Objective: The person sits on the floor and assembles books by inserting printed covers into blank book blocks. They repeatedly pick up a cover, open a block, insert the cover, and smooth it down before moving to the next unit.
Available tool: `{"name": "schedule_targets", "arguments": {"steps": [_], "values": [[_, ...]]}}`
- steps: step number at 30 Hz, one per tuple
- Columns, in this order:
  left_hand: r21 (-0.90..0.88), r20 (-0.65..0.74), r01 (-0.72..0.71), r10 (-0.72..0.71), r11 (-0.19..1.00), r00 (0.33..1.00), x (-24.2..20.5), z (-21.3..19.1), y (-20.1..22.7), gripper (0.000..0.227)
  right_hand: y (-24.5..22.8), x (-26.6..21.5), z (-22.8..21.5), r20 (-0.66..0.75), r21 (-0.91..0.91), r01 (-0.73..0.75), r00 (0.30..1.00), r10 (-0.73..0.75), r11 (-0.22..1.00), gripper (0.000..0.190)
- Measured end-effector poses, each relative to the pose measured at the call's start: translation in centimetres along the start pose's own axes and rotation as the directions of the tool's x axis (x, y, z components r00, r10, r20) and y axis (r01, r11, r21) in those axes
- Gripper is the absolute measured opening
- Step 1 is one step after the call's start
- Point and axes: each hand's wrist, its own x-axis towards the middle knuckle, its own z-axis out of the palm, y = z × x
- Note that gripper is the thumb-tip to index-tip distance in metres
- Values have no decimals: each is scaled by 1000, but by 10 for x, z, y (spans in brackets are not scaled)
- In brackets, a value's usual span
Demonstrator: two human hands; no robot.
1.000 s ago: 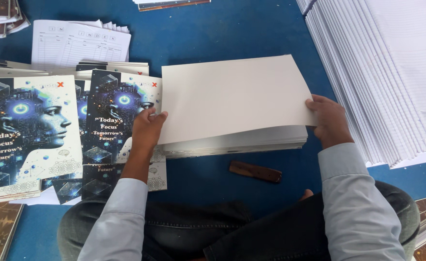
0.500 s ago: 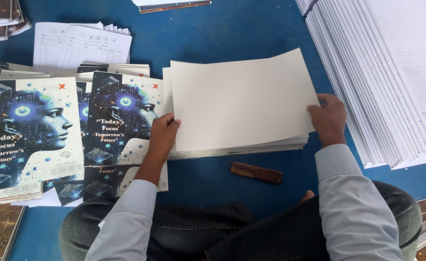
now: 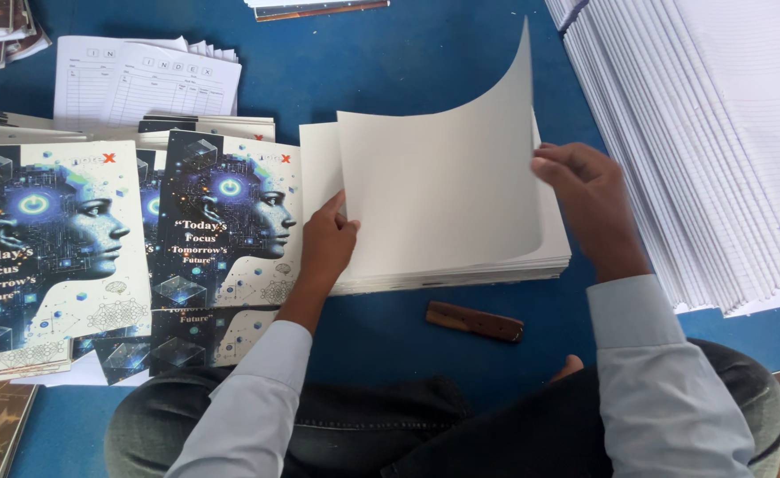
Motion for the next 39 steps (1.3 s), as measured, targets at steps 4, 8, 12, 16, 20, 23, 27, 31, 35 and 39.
{"name": "schedule_targets", "arguments": {"steps": [4,8,12,16,20,23,27,31,35,39], "values": [[-20,45,25,-24,999,999,7,5,-6,61,-3,-5,32,91,0,59,994,-59,998,21],[0,-41,-61,60,998,997,10,14,-17,59,-2,-8,59,178,-131,300,945,-275,945,16],[101,-93,-125,134,987,987,12,20,-23,56,-11,-6,74,279,-161,265,936,-213,951,24],[112,-128,-111,125,987,984,12,20,-24,51,-20,3,81,308,-269,203,944,-116,942,42],[49,-116,-34,40,998,992,15,16,-20,42,-18,16,83,310,-366,261,939,-147,893,67],[32,-115,-34,38,999,993,13,12,-16,41,-8,28,91,305,-462,176,952,-30,869,92],[82,-79,3,4,997,997,12,9,-12,39,19,38,103,329,-493,124,943,52,861,105],[174,-85,31,-17,984,996,13,10,-10,33,48,41,117,366,-438,230,929,-61,869,104],[159,-89,26,-12,987,996,14,12,-12,28,64,39,132,350,-464,187,937,-15,866,104],[161,-130,3,18,987,991,18,11,-12,23,66,37,140,337,-523,211,941,-27,826,105]]}}
